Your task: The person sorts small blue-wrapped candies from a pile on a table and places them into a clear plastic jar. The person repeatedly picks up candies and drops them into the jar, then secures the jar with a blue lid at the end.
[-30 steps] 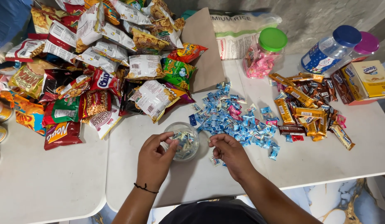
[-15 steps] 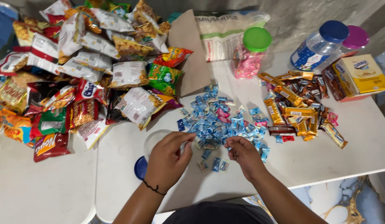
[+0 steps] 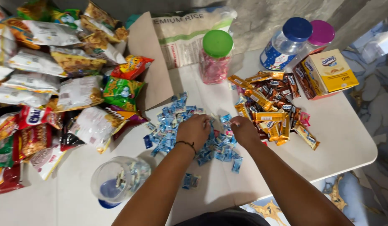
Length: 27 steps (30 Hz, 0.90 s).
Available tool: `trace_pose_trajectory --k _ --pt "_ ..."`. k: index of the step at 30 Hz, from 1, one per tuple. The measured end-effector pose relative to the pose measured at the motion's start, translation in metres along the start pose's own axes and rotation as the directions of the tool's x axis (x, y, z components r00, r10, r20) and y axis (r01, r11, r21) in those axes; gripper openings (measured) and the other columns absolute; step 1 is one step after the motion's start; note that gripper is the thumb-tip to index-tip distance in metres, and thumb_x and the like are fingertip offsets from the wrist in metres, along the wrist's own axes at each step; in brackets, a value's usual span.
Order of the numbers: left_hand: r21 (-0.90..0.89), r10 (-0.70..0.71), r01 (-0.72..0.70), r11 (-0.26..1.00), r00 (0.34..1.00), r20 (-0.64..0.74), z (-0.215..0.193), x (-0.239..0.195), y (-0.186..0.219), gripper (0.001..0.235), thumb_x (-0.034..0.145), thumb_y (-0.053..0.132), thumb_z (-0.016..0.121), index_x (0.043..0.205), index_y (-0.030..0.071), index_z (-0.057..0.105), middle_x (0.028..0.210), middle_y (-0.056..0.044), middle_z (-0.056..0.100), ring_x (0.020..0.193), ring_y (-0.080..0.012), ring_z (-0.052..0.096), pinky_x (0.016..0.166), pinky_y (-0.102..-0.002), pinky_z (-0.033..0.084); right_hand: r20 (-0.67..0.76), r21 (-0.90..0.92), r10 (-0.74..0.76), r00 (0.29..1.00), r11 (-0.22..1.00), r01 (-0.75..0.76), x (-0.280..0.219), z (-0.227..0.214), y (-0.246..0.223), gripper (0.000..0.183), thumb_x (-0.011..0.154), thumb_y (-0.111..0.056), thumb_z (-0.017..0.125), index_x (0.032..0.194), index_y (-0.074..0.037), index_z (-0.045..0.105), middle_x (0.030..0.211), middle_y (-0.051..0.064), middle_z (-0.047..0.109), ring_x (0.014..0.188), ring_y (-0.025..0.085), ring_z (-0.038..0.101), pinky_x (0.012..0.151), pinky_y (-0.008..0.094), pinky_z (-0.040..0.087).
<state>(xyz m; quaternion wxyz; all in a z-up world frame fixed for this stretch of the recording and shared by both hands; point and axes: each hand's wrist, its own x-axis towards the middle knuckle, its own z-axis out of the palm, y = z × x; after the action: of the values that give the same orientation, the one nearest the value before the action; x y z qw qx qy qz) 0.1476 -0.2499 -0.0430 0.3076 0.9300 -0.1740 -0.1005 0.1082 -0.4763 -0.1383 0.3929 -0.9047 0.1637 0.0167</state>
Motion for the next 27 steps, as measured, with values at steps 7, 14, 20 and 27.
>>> trace_pose_trajectory --k 7,14,20,27 --pt "0.205 -0.2 0.178 0.962 0.975 0.095 0.072 0.046 -0.035 0.033 0.098 0.029 0.056 0.128 0.021 0.065 0.127 -0.009 0.064 0.109 -0.0324 0.065 0.1 -0.057 0.041 0.1 -0.325 -0.021 0.995 0.944 0.053 0.006 -0.005 -0.022 0.025 0.096 -0.026 0.061 0.116 -0.016 0.073 0.126 0.013 0.063 0.115 0.036 0.063 0.093 0.049 0.052" --pt "0.28 -0.276 0.246 0.928 0.959 0.07 0.093 0.048 -0.035 0.033 0.098 0.034 0.056 0.125 0.016 0.063 0.129 -0.01 0.059 0.106 -0.032 0.067 0.104 -0.054 0.036 0.197 -0.417 -0.03 0.98 0.902 0.111 0.007 -0.003 -0.022 0.038 0.092 -0.026 0.067 0.127 -0.014 0.063 0.129 0.013 0.059 0.114 0.034 0.063 0.095 0.046 0.053" --pt "0.254 -0.227 0.204 0.945 0.972 0.064 0.097 0.045 -0.032 0.024 0.096 0.029 0.059 0.115 0.015 0.063 0.12 -0.009 0.064 0.106 -0.0307 0.067 0.102 -0.052 0.037 0.198 -0.392 -0.081 0.977 0.907 0.154 0.002 0.001 -0.012 0.033 0.089 -0.023 0.07 0.12 -0.013 0.065 0.124 0.013 0.061 0.114 0.034 0.062 0.096 0.045 0.052" --pt "-0.14 -0.266 0.262 0.955 0.964 -0.011 0.042 0.008 -0.008 0.025 0.094 0.033 0.066 0.111 0.015 0.067 0.103 -0.005 0.074 0.095 -0.0272 0.07 0.085 -0.042 0.052 0.179 0.202 0.078 0.981 0.973 -0.115 -0.002 0.014 0.02 0.023 0.097 -0.025 0.069 0.108 -0.005 0.068 0.089 0.009 0.072 0.08 0.022 0.07 0.072 0.034 0.056"
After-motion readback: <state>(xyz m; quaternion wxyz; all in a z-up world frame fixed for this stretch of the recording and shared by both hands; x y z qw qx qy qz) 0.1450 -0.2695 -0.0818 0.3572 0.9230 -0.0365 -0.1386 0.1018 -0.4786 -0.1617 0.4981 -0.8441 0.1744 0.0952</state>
